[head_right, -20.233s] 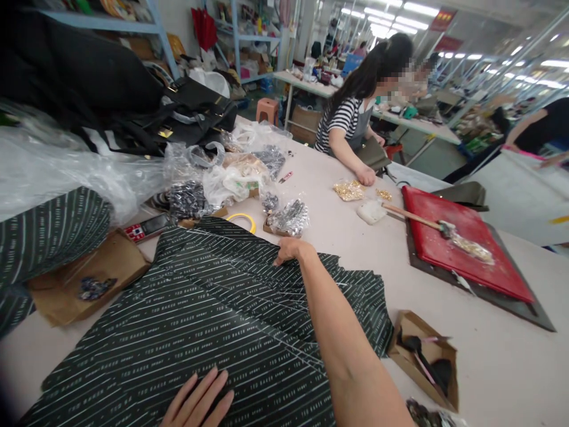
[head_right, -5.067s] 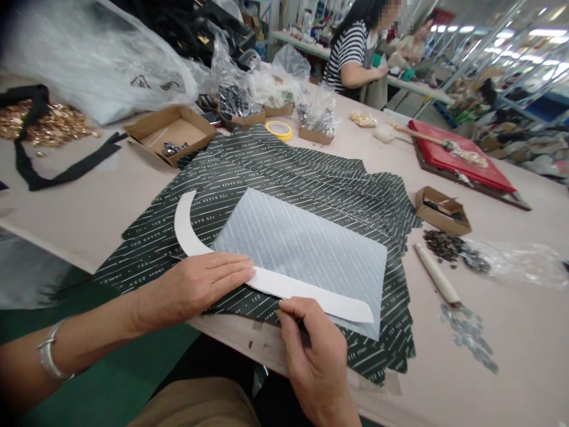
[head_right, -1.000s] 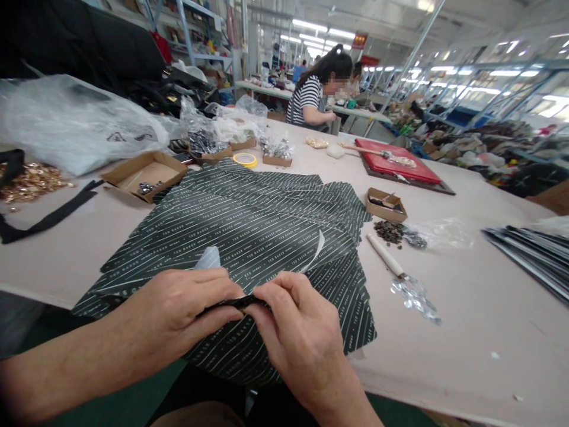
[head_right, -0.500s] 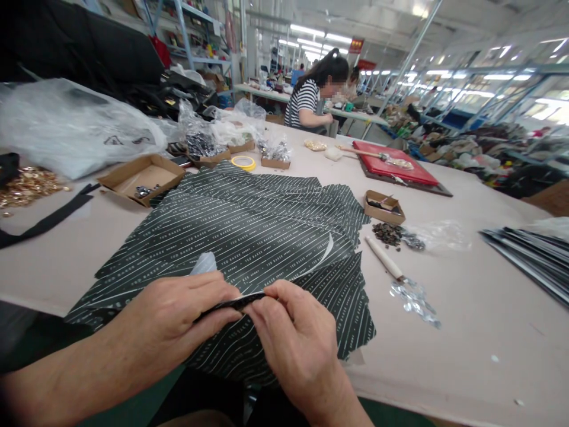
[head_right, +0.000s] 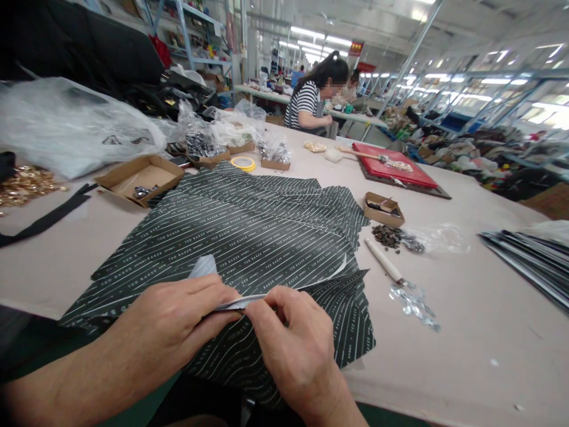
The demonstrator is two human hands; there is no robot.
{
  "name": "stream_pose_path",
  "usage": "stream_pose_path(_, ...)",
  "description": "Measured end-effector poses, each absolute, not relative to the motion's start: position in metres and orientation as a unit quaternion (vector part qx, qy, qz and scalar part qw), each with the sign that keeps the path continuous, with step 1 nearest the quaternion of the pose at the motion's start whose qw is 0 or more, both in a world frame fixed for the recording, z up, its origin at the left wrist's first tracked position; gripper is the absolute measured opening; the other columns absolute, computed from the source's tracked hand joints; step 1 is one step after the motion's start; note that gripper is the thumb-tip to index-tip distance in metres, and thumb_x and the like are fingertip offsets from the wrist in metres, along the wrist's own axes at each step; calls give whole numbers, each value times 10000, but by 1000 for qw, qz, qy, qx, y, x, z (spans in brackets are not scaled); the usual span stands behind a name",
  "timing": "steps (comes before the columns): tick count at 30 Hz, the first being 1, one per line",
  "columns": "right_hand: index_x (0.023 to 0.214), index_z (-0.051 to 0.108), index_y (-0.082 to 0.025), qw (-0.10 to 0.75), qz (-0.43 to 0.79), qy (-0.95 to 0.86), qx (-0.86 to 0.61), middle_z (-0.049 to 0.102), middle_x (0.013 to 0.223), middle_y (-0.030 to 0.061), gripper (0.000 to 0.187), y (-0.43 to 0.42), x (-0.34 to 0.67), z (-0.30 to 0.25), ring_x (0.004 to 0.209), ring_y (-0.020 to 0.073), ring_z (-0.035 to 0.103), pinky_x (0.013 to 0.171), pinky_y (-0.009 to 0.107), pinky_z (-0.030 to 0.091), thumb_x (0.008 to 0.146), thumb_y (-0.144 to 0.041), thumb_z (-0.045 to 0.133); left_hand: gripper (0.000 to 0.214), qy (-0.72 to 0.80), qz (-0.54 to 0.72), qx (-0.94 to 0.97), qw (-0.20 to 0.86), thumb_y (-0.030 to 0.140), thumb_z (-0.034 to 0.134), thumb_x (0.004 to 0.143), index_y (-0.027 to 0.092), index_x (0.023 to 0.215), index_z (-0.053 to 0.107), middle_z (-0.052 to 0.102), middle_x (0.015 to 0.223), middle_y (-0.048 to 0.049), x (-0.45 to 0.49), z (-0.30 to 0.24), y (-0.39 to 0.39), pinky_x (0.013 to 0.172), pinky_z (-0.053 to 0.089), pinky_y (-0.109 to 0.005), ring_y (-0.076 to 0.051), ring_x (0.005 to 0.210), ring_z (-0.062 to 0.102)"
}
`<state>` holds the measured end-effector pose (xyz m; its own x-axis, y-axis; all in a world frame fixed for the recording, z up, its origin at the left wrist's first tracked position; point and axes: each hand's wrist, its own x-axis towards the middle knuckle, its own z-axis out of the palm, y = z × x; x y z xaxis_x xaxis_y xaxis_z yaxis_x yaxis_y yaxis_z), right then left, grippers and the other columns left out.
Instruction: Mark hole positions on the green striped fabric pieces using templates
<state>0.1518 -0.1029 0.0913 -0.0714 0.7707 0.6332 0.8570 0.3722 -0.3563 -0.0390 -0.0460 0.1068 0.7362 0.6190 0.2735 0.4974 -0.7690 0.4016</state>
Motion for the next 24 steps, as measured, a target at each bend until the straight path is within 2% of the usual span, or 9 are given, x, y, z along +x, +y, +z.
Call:
stream_pose_path(5, 742, 689, -219, 425, -52, -720, -545, 651, 679, -14, 207, -102, 150, 90, 539, 91, 601, 460, 171, 480, 920, -126, 636, 154, 307, 210, 916, 150, 185, 496, 1018, 229, 892, 572, 595, 799, 25, -40, 104, -48, 630, 380, -346, -177, 714, 600)
stream_pose_path(9, 942, 697, -207, 417, -84, -760, -491, 726, 845, 25, 101, -102, 154, 83, 713, 131, 690, 661, 217, 571, 930, -121, 645, 126, 300, 208, 921, 138, 148, 508, 1003, 223, 925, 573, 601, 817, 22, -39, 104, -47, 640, 393, -349, -179, 735, 605)
stream_pose_path(12, 1063, 669, -172, 417, -99, -768, -477, 728, 926, 62, 161, -101, 157, 80, 828, 154, 705, 774, 246, 592, 915, -109, 679, 144, 296, 205, 926, 116, 133, 502, 1000, 218, 900, 560, 579, 797, 19, -39, 104, -48, 625, 388, -354, -183, 706, 587)
stream_pose_path(17, 1101, 651, -163, 410, -99, -750, -509, 651, 1018, 85, 195, -99, 162, 80, 852, 140, 681, 734, 226, 602, 915, -180, 708, 145, 285, 207, 932, 90, 138, 496, 1003, 215, 891, 545, 548, 780, 21, -42, 103, -50, 598, 370, -351, -180, 670, 561)
stream_pose_path(20, 1135, 628, -155, 408, -106, -740, -524, 640, 1092, 107, 239, -99, 170, 79, 951, 167, 684, 833, 270, 601, 920, -218, 712, 150, 281, 219, 931, 79, 161, 478, 1018, 209, 897, 552, 554, 778, 24, -44, 104, -48, 604, 394, -341, -170, 669, 572)
stream_pose_path(22, 1173, 604, -150, 408, -105, -726, -544, 649, 1103, 109, 269, -99, 177, 78, 933, 159, 685, 860, 283, 590, 930, -212, 699, 154, 282, 222, 931, 67, 169, 460, 1028, 204, 925, 569, 568, 783, 24, -44, 105, -46, 610, 415, -337, -167, 678, 589)
stream_pose_path(24, 1202, 582, -149, 398, -94, -714, -568, 664, 1065, 92, 304, -98, 183, 76, 818, 134, 676, 812, 275, 588, 935, -236, 696, 189, 272, 224, 934, 51, 175, 423, 1039, 200, 942, 584, 580, 780, 20, -45, 107, -44, 593, 424, -337, -168, 674, 599)
